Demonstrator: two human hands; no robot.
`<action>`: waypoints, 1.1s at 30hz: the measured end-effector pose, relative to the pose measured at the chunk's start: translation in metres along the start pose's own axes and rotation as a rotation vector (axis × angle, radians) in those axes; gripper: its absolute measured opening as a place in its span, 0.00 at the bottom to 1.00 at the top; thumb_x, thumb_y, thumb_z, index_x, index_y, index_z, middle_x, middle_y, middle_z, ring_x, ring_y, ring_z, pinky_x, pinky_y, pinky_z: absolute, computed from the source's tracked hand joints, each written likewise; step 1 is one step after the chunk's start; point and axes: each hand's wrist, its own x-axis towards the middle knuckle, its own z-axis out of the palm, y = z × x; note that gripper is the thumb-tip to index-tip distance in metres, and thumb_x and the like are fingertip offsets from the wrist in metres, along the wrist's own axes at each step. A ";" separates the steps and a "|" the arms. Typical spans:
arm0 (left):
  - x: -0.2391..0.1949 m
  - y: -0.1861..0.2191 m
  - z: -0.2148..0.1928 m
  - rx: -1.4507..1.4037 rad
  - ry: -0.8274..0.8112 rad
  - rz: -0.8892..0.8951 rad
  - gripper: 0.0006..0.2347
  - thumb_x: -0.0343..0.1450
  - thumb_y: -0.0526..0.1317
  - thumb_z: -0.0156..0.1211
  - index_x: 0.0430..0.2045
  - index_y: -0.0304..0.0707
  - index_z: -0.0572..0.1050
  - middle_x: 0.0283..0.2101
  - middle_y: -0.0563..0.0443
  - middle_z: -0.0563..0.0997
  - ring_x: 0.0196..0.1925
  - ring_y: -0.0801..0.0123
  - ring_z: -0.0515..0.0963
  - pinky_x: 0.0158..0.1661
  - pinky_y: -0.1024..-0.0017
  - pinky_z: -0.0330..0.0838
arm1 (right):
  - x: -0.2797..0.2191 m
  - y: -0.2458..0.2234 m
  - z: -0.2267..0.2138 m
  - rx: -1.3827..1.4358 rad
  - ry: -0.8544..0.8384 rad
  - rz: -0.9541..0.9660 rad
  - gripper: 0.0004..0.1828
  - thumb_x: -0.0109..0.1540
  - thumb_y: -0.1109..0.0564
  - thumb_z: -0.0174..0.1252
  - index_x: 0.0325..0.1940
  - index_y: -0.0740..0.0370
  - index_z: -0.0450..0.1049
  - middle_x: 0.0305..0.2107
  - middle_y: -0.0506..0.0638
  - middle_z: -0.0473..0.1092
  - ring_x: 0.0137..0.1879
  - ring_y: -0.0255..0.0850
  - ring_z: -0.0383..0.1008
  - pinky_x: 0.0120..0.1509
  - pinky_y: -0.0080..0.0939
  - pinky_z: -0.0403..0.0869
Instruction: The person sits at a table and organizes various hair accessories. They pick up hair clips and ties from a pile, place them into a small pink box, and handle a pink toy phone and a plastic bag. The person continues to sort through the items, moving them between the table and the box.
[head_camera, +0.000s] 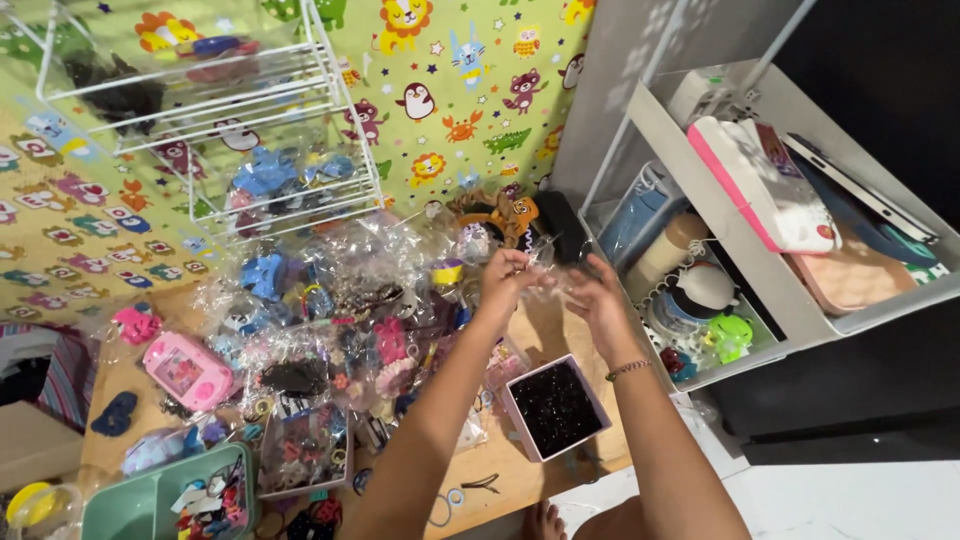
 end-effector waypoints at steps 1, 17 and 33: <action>-0.007 0.009 -0.001 0.000 0.005 0.000 0.13 0.65 0.25 0.61 0.41 0.30 0.68 0.34 0.44 0.74 0.30 0.54 0.85 0.35 0.70 0.80 | 0.000 -0.001 0.000 -0.001 -0.003 0.003 0.39 0.54 0.62 0.51 0.71 0.47 0.57 0.57 0.48 0.67 0.55 0.42 0.71 0.59 0.45 0.69; -0.078 0.116 -0.035 0.207 0.261 0.090 0.03 0.73 0.33 0.54 0.34 0.34 0.74 0.25 0.43 0.77 0.22 0.62 0.83 0.27 0.67 0.84 | -0.040 -0.008 0.041 -0.141 -0.338 -0.168 0.03 0.58 0.64 0.63 0.35 0.65 0.78 0.18 0.53 0.73 0.26 0.37 0.77 0.35 0.32 0.75; -0.158 0.233 -0.088 -0.023 0.390 -0.145 0.07 0.73 0.42 0.46 0.29 0.42 0.70 0.27 0.45 0.78 0.25 0.63 0.80 0.29 0.62 0.84 | -0.135 -0.028 0.137 -0.299 -0.561 -0.240 0.05 0.58 0.66 0.62 0.28 0.65 0.75 0.14 0.45 0.72 0.21 0.28 0.67 0.29 0.26 0.64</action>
